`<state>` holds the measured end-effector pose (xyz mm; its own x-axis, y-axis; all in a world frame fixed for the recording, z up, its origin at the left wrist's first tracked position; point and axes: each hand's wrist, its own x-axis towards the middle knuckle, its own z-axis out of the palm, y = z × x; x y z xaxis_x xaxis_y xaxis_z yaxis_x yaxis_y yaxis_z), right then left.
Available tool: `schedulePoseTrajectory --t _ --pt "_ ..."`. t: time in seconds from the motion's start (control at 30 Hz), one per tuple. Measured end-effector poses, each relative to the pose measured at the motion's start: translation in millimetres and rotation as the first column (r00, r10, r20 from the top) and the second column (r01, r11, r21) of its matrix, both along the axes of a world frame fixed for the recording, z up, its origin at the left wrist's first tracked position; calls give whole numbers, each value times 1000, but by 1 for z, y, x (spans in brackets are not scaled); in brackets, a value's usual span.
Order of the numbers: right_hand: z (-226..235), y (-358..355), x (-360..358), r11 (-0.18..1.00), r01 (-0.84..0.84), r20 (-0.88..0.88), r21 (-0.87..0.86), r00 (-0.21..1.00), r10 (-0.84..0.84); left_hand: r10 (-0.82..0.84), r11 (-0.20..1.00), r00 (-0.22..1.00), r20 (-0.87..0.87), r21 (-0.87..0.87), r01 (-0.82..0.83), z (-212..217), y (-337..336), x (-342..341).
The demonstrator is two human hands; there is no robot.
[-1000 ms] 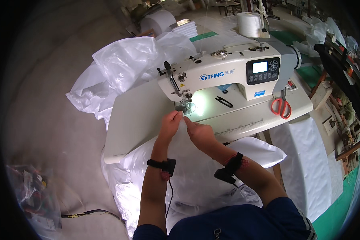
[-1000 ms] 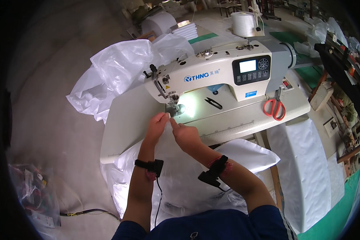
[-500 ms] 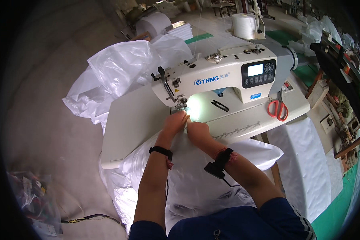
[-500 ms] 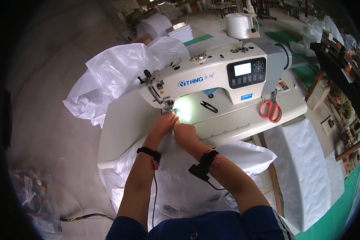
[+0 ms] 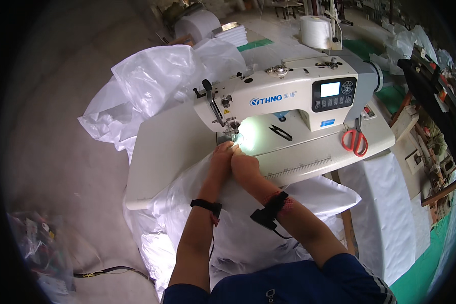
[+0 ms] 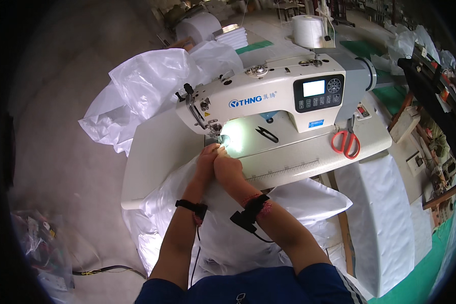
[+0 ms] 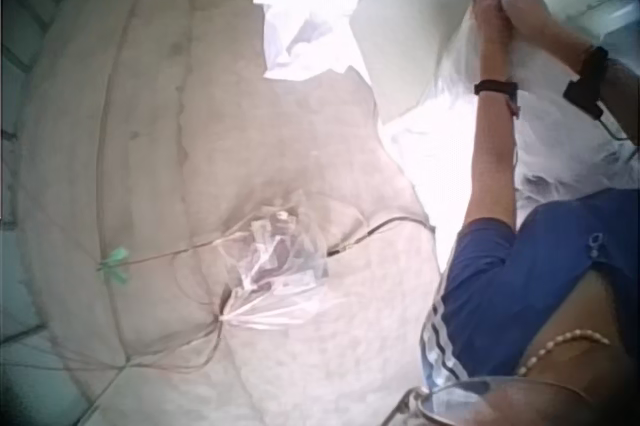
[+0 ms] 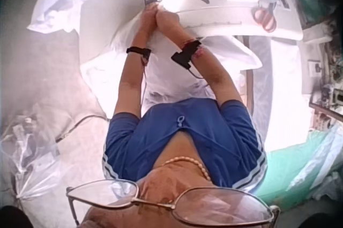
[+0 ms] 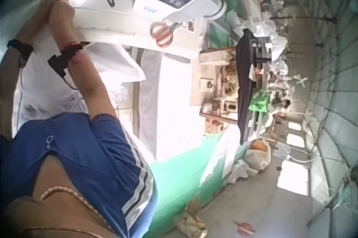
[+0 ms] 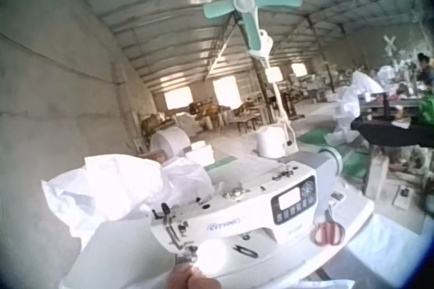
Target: Sewing large white plastic sheets or bags using an industrial sewing machine.
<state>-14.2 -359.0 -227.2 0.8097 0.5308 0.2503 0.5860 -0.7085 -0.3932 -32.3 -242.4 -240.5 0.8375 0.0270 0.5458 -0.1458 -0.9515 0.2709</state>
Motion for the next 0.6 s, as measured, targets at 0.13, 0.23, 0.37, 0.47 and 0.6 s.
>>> schedulePoseTrajectory --t 0.13,0.23,0.37,0.47,0.6 --pt "0 16 3 1000 -8 -10 1 1000 8 -75 980 995 -65 -187 61 1 18 11" --pt "2 20 2 999 -1 5 -45 1000 1 -79 979 996 -51 -192 68 -1 23 14" --pt "4 18 2 999 1 40 -36 999 0 -79 988 997 7 -133 79 -2 21 12" --pt "5 19 8 1000 4 25 -23 1000 -3 -39 992 997 64 -117 46 1 20 9" --pt "4 20 22 995 -79 -84 -61 994 73 -53 998 994 100 -31 57 4 23 8"
